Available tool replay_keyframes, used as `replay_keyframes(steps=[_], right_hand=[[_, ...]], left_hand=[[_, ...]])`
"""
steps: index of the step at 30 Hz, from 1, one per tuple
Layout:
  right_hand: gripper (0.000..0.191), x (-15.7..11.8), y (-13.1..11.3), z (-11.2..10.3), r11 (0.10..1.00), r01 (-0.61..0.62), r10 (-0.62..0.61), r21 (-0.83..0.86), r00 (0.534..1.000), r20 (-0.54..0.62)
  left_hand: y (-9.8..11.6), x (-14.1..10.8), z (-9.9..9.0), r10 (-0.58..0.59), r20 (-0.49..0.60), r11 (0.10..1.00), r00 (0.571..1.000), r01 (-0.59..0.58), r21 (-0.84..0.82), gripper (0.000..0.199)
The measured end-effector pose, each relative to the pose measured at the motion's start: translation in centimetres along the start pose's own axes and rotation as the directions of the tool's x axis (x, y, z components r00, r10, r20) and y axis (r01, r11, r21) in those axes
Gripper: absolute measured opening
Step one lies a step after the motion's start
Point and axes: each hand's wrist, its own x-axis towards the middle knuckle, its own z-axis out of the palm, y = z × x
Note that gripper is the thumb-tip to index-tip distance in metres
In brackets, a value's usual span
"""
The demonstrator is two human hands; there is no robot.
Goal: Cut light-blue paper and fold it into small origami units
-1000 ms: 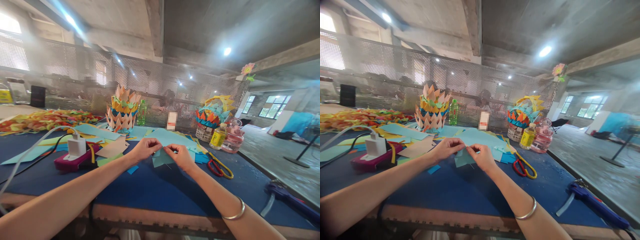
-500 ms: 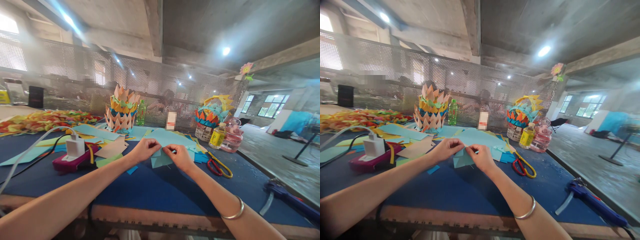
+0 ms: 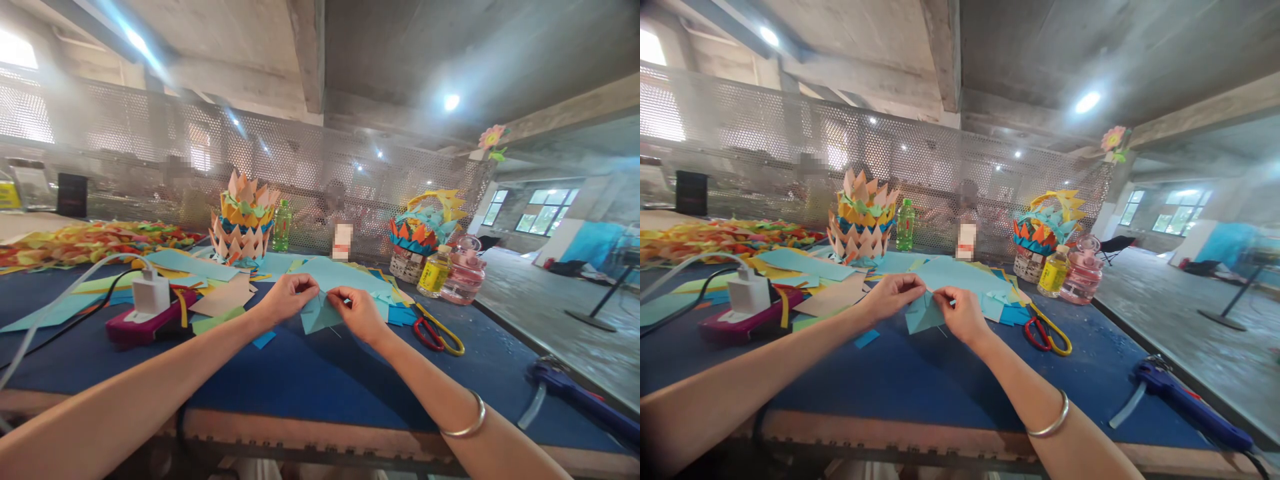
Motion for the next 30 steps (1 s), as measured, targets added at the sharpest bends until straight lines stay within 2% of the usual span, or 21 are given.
replay_keyframes(steps=[8,17,30], right_hand=[[0.029,0.06,-0.06,-0.18,0.999,-0.040,0.037,-0.034,0.997,-0.065],[0.023,0.11,-0.21,-0.44,0.996,-0.020,0.015,-0.085,0.998,-0.060],[0.028,0.01,0.05,-0.42,0.995,-0.034,0.028,-0.096,0.998,-0.064]], left_hand=[[0.21,-0.02,-0.24,-0.010,-0.053,1.000,0.999,0.009,-0.007,0.017],[-0.31,0.22,-0.18,0.000,-0.068,1.000,0.998,-0.001,-0.028,0.018],[-0.40,0.25,-0.45,0.036,-0.090,0.999,0.995,-0.034,0.020,0.019]])
